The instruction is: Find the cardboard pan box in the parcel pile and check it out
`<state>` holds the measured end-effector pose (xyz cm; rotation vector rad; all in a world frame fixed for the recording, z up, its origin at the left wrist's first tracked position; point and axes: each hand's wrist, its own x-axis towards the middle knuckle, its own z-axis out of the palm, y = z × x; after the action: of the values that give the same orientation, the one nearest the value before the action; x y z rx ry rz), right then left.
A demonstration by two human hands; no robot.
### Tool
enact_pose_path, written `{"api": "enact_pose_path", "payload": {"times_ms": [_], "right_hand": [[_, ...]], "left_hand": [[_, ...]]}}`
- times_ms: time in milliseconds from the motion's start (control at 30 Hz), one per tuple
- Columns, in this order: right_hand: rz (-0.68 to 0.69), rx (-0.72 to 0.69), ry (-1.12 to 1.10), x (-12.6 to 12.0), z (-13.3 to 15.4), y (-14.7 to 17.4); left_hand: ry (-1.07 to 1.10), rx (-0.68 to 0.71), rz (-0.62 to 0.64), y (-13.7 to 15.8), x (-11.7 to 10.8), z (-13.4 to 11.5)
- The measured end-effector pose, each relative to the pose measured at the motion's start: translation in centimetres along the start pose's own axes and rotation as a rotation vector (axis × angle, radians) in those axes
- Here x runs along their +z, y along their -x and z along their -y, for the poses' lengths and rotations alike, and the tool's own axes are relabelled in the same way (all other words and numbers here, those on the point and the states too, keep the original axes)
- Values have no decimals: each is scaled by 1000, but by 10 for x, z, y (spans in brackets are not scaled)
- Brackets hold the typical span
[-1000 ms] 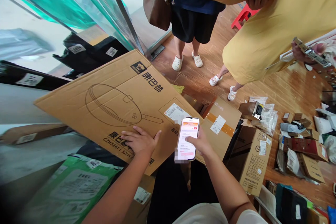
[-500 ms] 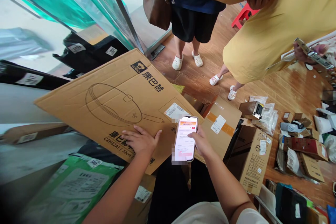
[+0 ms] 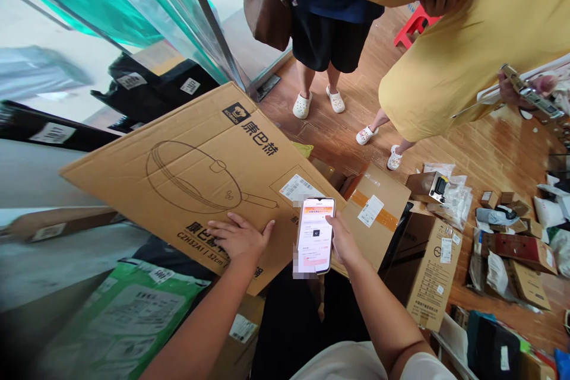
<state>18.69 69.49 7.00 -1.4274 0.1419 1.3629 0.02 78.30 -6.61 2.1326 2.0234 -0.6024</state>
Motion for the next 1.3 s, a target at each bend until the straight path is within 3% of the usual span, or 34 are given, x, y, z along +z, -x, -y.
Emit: {"api": "enact_pose_path", "payload": {"times_ms": [533,1033,1133,1300], "right_hand": [[-56,12,20,5,3,1],[1,0,53,-4,6,1],[77,2,66,-11,12,5],[363,64,57,-25,26,12]], "left_hand": [[37,1,6,1,-2,1],[13,3,11,1,-2,0],[3,-1,8,1,-2,0],[-33,-12,30,0,-5,-2]]}}
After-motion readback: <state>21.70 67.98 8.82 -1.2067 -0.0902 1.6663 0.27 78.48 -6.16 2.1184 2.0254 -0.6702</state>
